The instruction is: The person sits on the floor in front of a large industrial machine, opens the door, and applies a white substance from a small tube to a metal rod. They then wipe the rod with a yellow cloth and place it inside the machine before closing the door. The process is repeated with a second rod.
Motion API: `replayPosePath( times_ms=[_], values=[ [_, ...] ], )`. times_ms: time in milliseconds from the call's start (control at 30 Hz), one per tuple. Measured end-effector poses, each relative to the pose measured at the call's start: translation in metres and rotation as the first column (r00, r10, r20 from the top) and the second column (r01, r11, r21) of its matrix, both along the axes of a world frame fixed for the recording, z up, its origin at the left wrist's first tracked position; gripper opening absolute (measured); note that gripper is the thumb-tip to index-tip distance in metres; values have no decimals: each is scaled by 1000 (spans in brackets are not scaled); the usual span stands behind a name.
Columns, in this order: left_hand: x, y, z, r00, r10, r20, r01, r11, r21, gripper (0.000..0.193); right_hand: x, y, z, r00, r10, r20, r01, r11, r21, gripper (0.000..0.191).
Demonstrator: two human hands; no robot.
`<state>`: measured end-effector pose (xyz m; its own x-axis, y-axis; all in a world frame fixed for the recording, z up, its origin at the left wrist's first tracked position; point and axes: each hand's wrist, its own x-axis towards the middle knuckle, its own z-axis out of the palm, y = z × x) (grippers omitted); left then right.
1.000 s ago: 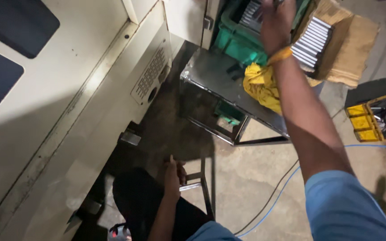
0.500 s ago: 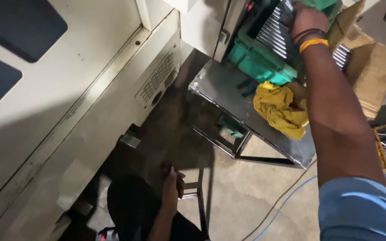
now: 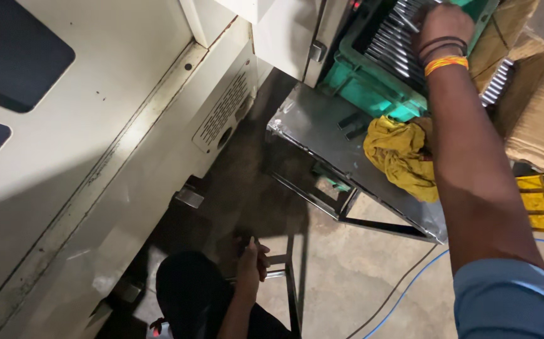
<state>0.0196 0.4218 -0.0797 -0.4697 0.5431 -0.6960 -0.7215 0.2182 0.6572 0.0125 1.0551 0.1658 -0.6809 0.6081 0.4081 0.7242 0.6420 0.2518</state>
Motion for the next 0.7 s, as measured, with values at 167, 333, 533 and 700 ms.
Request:
replayPosePath(
  times_ms=[167,333,533,700],
  values=[
    [0,2,16,998,-36,-60,33,998,-59,60,1,-6,-1,999,52,-11,-51,998,40,9],
    [-1,2,5,999,-43,-27,41,995,-90,59,-4,-12,-2,999,3,46,-9,991,131,11],
    [2,-2,-13,999,27,-28,-26,999,41,54,-5,-36,10,995,58,81,-79,953,291,20],
    [4,-5,-13,998,55,25,-55,998,25,53,-8,-44,14,981,-122,154,119,993,29,23]
  ],
)
